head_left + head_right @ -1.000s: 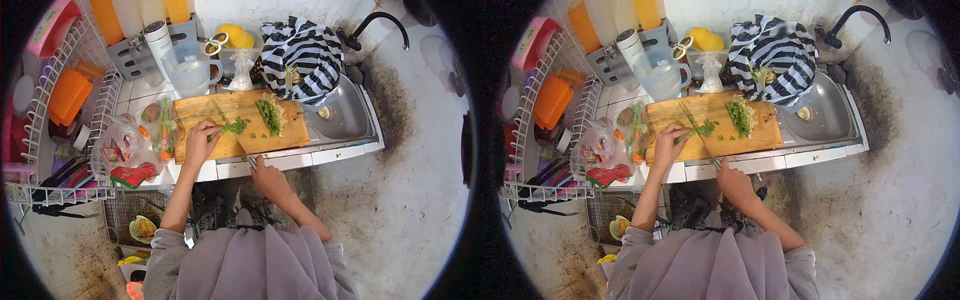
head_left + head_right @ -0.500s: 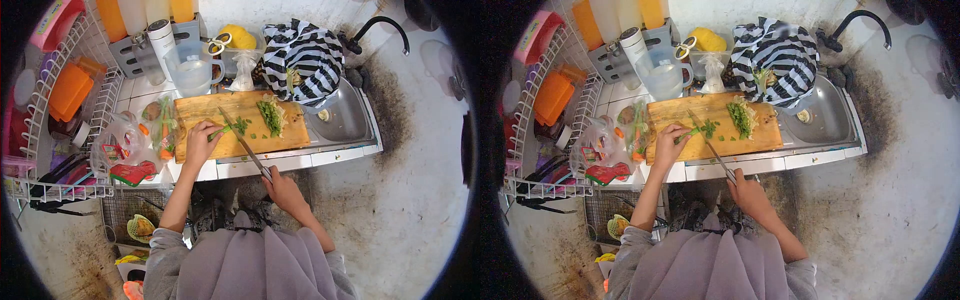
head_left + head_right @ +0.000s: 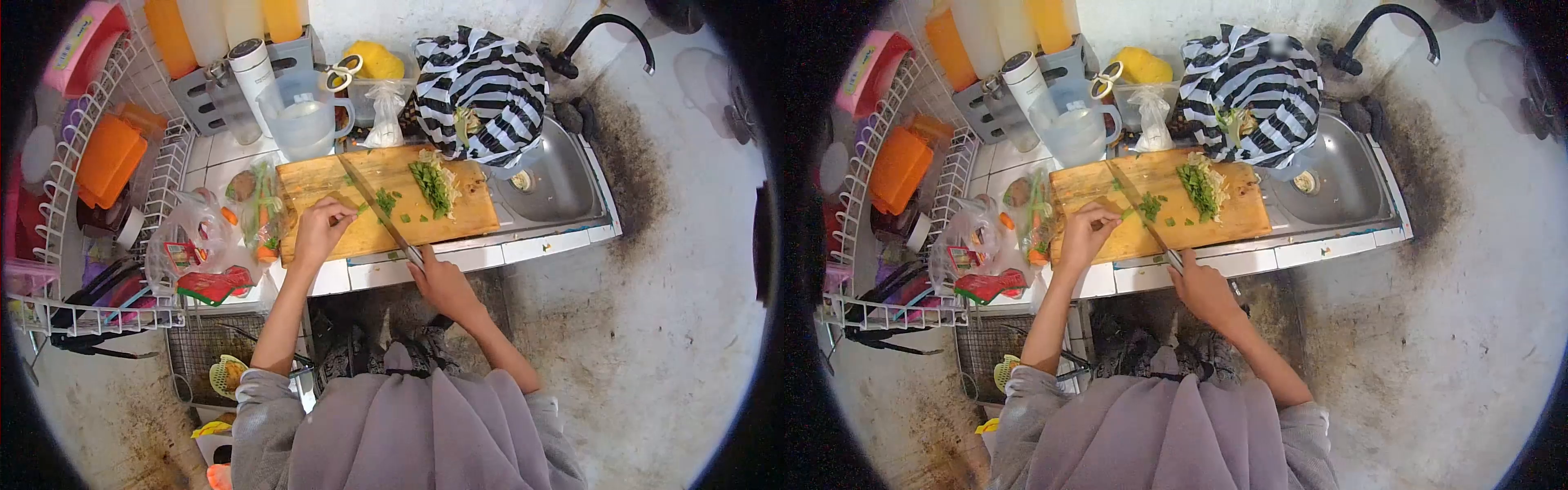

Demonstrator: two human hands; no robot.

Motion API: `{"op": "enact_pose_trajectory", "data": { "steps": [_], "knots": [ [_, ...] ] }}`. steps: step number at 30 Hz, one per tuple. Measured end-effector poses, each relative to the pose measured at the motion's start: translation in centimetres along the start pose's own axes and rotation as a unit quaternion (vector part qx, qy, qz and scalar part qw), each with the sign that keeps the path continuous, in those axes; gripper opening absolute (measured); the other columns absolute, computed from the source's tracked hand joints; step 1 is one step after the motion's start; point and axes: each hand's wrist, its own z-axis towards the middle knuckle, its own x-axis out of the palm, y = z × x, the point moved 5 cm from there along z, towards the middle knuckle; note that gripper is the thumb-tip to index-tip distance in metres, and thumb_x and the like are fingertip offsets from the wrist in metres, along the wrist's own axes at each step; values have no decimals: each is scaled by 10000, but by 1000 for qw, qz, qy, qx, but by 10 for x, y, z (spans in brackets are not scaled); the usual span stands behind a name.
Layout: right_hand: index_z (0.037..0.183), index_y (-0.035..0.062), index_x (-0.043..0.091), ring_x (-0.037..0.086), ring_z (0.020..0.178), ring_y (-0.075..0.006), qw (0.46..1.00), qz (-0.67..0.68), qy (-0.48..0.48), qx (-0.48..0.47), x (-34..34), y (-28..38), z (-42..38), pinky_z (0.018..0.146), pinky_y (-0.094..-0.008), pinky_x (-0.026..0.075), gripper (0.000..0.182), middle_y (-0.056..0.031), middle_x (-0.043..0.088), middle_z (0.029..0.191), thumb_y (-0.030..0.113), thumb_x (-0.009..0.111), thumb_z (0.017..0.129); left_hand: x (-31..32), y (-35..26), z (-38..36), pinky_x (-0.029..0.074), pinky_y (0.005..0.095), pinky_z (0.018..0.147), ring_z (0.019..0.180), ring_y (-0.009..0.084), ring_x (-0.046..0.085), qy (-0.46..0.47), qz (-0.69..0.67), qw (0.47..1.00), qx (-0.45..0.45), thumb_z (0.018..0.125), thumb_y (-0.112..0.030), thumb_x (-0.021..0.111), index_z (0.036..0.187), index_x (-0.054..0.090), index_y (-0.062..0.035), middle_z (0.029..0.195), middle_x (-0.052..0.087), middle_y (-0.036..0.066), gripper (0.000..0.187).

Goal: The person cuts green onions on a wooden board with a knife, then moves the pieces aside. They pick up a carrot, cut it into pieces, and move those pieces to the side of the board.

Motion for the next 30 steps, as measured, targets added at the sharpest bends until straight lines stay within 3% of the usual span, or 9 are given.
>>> {"op": "enact_pose_trajectory", "data": {
  "steps": [3,10,13,18,25,30],
  "knots": [
    [1066,-7,413,598,575,-435,1000,26,-9,0,-5,-2,-11,522,-526,483,335,-241,585,590,290,485,929,-2,-3,-1,483,298,587,627,209,611,-12,24,998,49,750,-55,700,847,703,-15,789,634,100,105],
    [1039,30,419,583,607,-448,999,39,5,17,-9,0,-33,522,-535,445,269,-237,590,632,253,517,924,-4,-3,4,498,293,607,649,217,635,-18,30,998,53,755,-47,685,860,706,-24,832,664,103,110],
    [1037,34,419,581,605,-450,999,31,9,32,-14,4,-37,518,-539,441,266,-240,586,628,254,518,924,-1,2,8,507,297,606,638,203,642,9,6,1000,-19,747,-48,695,893,689,-19,784,673,98,149],
    [1035,35,419,579,598,-457,999,26,21,29,-10,3,-35,522,-547,444,272,-242,585,622,267,509,926,-1,12,15,493,248,617,642,122,617,8,-70,996,-53,727,-10,713,1023,524,-9,715,652,58,351],
    [1038,12,402,582,578,-461,997,-36,59,36,-3,12,-21,526,-547,466,301,-245,581,596,280,479,927,-2,6,17,493,266,611,641,145,625,28,-66,996,-53,732,16,700,1075,413,-39,679,632,75,451],
    [1045,-15,412,612,589,-423,997,-79,25,6,16,22,5,520,-509,495,337,-224,595,602,281,495,909,2,2,11,506,292,632,675,196,649,34,-35,999,16,763,16,665,1097,399,-30,726,643,104,429]
  ]
}}
